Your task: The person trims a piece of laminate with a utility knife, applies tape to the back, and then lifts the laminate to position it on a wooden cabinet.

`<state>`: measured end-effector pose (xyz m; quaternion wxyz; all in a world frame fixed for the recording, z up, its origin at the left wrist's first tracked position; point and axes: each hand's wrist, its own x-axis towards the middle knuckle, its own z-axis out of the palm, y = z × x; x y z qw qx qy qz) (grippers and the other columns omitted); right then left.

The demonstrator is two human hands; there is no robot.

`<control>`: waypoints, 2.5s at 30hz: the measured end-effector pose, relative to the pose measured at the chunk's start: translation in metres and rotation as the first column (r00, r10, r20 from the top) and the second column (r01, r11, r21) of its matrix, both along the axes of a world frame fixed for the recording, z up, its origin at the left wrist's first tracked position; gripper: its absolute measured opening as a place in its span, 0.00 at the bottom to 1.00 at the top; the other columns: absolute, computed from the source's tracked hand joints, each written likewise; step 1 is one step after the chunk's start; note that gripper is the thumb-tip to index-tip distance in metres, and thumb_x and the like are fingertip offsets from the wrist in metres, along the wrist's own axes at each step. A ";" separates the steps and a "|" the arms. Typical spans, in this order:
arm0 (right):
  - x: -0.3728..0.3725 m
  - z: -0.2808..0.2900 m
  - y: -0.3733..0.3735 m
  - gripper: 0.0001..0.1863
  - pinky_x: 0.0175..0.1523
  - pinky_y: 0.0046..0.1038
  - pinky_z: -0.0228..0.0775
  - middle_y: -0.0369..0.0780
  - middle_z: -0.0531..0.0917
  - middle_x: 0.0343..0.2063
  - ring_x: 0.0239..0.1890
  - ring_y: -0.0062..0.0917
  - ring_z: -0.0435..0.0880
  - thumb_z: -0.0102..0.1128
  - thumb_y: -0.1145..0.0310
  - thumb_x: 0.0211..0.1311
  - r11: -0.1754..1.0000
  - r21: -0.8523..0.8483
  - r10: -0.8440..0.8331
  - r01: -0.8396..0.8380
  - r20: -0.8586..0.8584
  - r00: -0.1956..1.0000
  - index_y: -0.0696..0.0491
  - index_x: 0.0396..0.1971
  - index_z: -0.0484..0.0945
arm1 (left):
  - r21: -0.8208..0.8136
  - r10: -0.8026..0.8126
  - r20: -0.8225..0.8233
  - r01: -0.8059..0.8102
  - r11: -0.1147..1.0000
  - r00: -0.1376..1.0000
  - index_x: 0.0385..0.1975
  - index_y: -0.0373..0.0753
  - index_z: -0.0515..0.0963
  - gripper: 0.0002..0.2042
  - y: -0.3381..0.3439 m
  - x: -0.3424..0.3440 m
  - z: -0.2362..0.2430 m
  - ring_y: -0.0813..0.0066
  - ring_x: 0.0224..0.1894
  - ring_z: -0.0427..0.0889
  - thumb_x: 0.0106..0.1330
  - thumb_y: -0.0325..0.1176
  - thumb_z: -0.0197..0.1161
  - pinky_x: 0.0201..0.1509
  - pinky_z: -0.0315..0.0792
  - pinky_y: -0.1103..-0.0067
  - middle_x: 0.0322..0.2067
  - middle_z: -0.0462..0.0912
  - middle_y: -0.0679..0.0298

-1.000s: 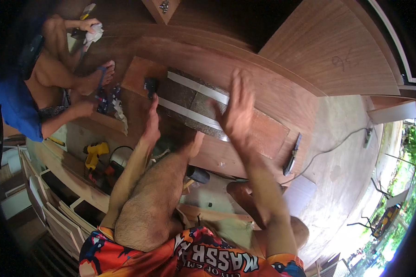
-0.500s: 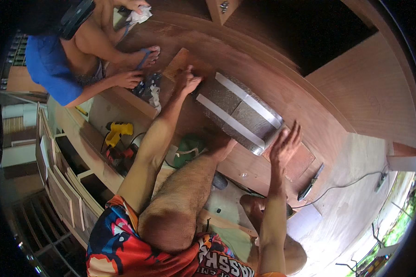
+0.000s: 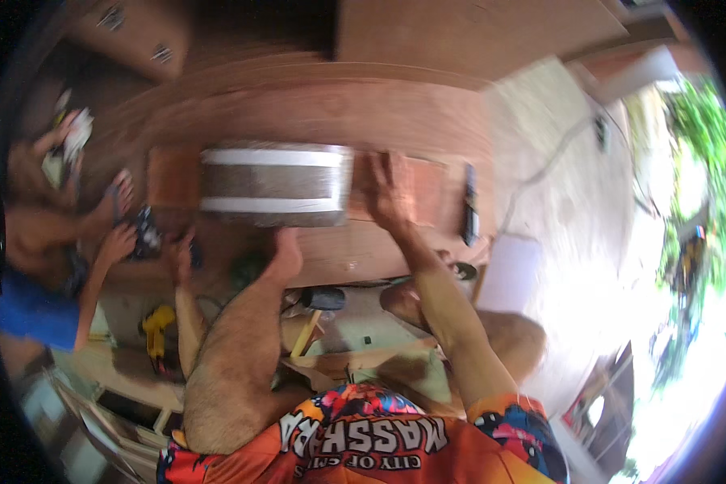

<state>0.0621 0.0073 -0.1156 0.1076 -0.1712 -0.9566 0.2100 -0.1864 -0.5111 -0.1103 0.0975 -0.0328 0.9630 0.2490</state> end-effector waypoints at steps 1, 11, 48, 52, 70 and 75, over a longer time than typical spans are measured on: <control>-0.015 0.030 -0.026 0.40 0.79 0.54 0.43 0.55 0.56 0.76 0.79 0.55 0.49 0.59 0.58 0.67 0.999 0.028 -0.042 0.039 0.099 0.994 0.44 0.78 0.57 | -0.059 -0.014 0.002 0.014 0.998 1.000 0.56 0.33 0.80 0.23 -0.019 0.001 0.011 0.69 0.48 0.81 0.65 0.37 0.72 0.56 0.74 0.74 0.50 0.85 0.56; -0.026 0.074 0.005 0.35 0.75 0.52 0.53 0.47 0.67 0.71 0.75 0.45 0.60 0.68 0.53 0.64 0.999 0.024 -0.032 0.027 0.218 0.975 0.47 0.69 0.69 | 0.181 -0.137 -0.114 0.156 0.971 0.984 0.59 0.35 0.78 0.20 0.075 0.064 0.021 0.70 0.55 0.78 0.71 0.37 0.63 0.62 0.70 0.74 0.54 0.82 0.58; -0.092 0.078 0.037 0.28 0.58 0.45 0.74 0.47 0.85 0.43 0.52 0.48 0.81 0.77 0.70 0.43 0.931 -0.296 0.288 -0.215 0.232 0.929 0.50 0.50 0.81 | 0.177 0.316 -0.093 -0.297 0.938 0.944 0.58 0.31 0.72 0.29 0.152 0.054 -0.022 0.45 0.50 0.83 0.54 0.32 0.68 0.59 0.75 0.64 0.46 0.85 0.45; -0.104 0.047 0.032 0.24 0.53 0.43 0.77 0.49 0.85 0.43 0.49 0.47 0.83 0.76 0.71 0.44 0.895 -0.244 0.400 -0.374 0.067 0.914 0.54 0.46 0.81 | 0.361 0.294 -0.175 -0.216 0.907 0.940 0.61 0.30 0.71 0.33 0.123 0.045 -0.023 0.43 0.53 0.81 0.52 0.32 0.69 0.62 0.74 0.61 0.47 0.84 0.46; -0.130 0.049 0.056 0.26 0.51 0.32 0.79 0.36 0.86 0.41 0.44 0.24 0.84 0.72 0.78 0.50 0.608 -0.784 0.405 -0.123 0.173 0.898 0.55 0.51 0.76 | 0.448 0.396 -0.394 -0.203 0.871 0.829 0.33 0.37 0.78 0.10 0.138 0.025 0.009 0.59 0.35 0.81 0.52 0.23 0.70 0.41 0.75 0.67 0.31 0.82 0.58; -0.131 0.051 0.036 0.31 0.56 0.35 0.79 0.40 0.85 0.50 0.52 0.28 0.84 0.67 0.81 0.52 0.503 -0.864 0.406 -0.003 0.233 0.884 0.57 0.59 0.74 | 0.835 0.534 -0.094 -0.226 0.502 0.840 0.32 0.36 0.76 0.10 0.120 0.020 0.031 0.70 0.38 0.84 0.57 0.22 0.73 0.43 0.78 0.74 0.33 0.82 0.63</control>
